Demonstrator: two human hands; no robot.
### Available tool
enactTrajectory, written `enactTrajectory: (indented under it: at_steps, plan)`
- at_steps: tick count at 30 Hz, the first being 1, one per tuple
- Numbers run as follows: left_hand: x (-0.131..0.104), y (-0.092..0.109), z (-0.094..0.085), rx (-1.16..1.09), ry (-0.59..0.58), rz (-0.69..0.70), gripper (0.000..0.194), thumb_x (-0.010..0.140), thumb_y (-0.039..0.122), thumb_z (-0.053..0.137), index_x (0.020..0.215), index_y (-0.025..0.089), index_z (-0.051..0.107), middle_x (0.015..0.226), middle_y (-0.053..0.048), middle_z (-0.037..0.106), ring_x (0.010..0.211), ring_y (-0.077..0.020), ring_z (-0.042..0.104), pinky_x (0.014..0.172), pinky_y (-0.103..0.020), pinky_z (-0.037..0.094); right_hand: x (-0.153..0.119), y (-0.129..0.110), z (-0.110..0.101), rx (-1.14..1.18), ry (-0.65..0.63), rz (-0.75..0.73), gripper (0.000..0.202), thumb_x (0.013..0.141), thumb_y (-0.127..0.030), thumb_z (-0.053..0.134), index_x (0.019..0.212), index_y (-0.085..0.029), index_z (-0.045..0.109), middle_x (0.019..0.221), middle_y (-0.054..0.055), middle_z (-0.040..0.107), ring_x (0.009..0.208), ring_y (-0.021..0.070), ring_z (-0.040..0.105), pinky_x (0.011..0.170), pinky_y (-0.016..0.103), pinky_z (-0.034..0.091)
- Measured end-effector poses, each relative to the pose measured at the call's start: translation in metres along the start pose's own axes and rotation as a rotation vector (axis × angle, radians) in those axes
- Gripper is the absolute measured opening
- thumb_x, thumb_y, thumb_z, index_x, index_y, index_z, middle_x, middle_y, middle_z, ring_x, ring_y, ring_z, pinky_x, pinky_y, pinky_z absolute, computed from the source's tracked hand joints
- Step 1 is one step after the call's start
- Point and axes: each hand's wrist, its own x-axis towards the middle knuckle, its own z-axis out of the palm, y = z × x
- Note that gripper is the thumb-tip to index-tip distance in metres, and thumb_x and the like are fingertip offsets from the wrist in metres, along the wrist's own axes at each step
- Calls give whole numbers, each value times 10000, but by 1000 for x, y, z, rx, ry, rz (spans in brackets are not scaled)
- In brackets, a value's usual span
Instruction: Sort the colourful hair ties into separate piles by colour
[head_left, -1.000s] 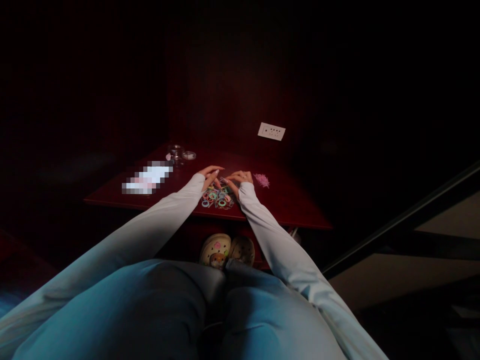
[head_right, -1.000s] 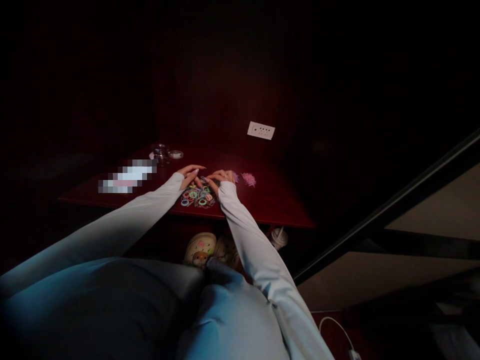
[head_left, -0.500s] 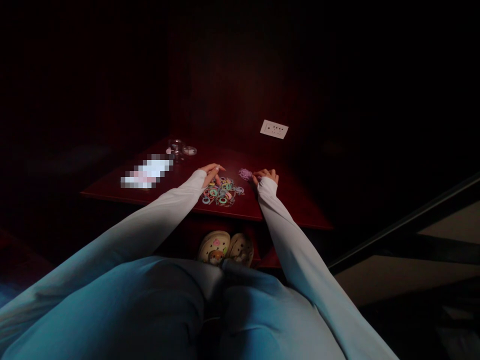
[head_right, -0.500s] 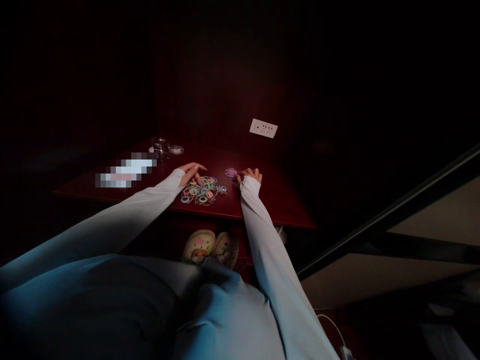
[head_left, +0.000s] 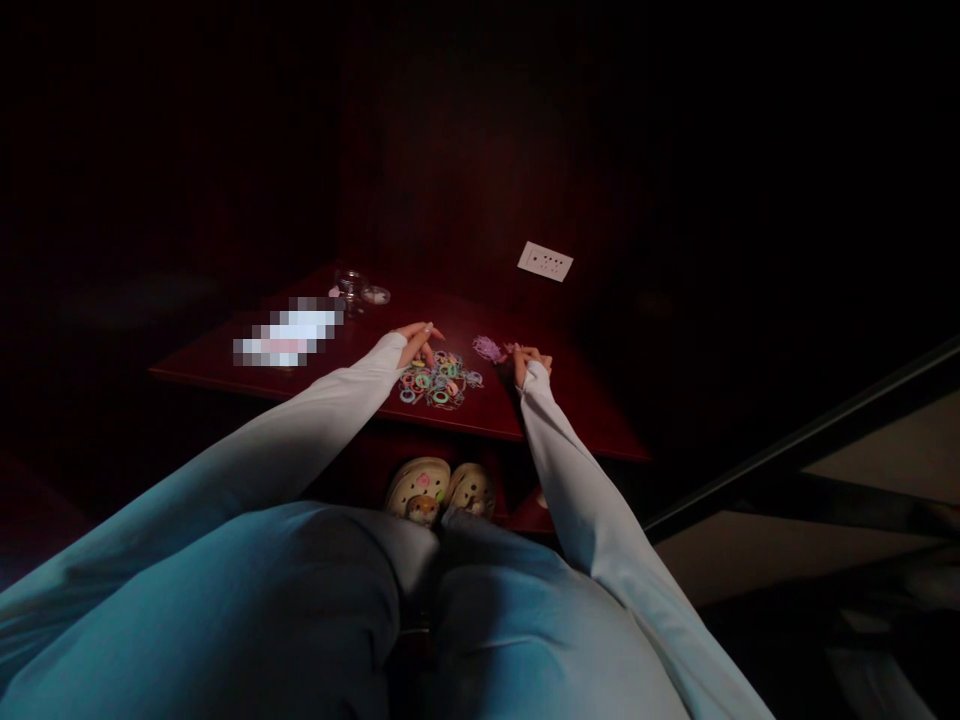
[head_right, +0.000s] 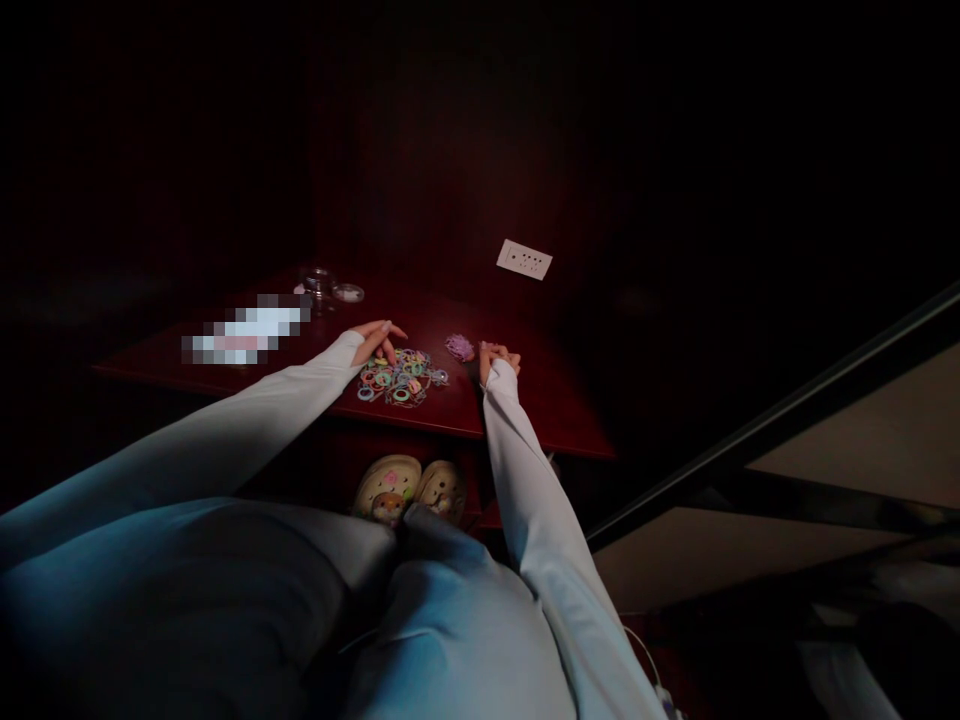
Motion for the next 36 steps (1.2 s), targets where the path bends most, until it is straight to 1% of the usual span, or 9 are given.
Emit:
enactTrajectory:
  at_steps: [4, 8, 11, 15, 18, 21, 26, 31, 36]
  plan:
    - [-3, 3, 2, 3, 9, -2, 607, 920, 766, 493, 906, 212, 740, 528, -24, 672, 513, -176, 527, 574, -305, 412, 0, -4, 7, 26, -51, 121, 536, 1039, -613, 449, 858, -269, 818, 1139, 83, 713, 1062, 279, 494, 947, 439, 419]
    - [0, 0, 5, 21, 42, -24, 654, 887, 822, 471, 838, 225, 730, 496, -26, 654, 492, -180, 503, 555, -312, 386, -3, -15, 1, -38, -164, 141, 445, 1062, -538, 481, 970, -268, 822, 1285, 68, 690, 1164, 283, 503, 997, 424, 405]
    - [4, -5, 5, 55, 45, -51, 690, 861, 854, 443, 801, 223, 715, 476, -34, 626, 493, -189, 511, 553, -317, 377, -5, -24, -8, -45, -169, 137, 442, 1081, -497, 454, 1045, -261, 826, 1327, 64, 684, 1207, 280, 495, 1031, 417, 390]
    - [6, -7, 4, 63, 35, -57, 688, 867, 844, 443, 805, 216, 716, 496, -40, 627, 516, -191, 524, 579, -319, 391, -13, -36, -18, 68, -167, 8, 380, 1062, -458, 507, 1077, -249, 824, 1208, 74, 748, 1184, 267, 546, 1080, 418, 394]
    - [4, -4, 3, 54, 31, -49, 684, 860, 844, 466, 778, 216, 722, 504, -46, 641, 531, -193, 552, 587, -320, 412, -23, -44, -22, 179, -269, -119, 290, 1016, -435, 600, 1142, -291, 819, 1166, 40, 778, 1158, 249, 587, 1094, 398, 419]
    - [1, 1, 3, 55, 33, -45, 698, 842, 861, 494, 754, 212, 734, 513, -53, 666, 529, -190, 559, 580, -316, 432, -31, -50, -24, 201, -340, -136, 259, 954, -437, 703, 1153, -329, 829, 1194, 21, 771, 1188, 249, 577, 1076, 385, 447]
    - [-4, 2, 1, 61, 37, -29, 706, 888, 844, 485, 754, 206, 755, 539, -55, 697, 527, -181, 566, 573, -310, 454, -34, -52, -25, 158, -372, -99, 253, 877, -408, 807, 1118, -341, 847, 1176, 25, 767, 1176, 244, 580, 1014, 364, 489]
    - [-2, 0, -2, 49, -25, -31, 692, 897, 822, 504, 782, 195, 775, 564, -62, 713, 549, -187, 604, 588, -311, 470, -32, -45, -23, 204, -346, -71, 212, 915, -408, 763, 1069, -295, 855, 1065, 34, 810, 1119, 238, 614, 1029, 374, 483]
    - [2, 4, 0, 66, -6, -76, 719, 840, 868, 503, 721, 201, 745, 524, -59, 679, 540, -188, 578, 598, -320, 462, -30, -36, -16, 365, -265, 103, 354, 880, -534, 752, 1000, -218, 860, 943, 67, 811, 992, 246, 690, 934, 364, 527]
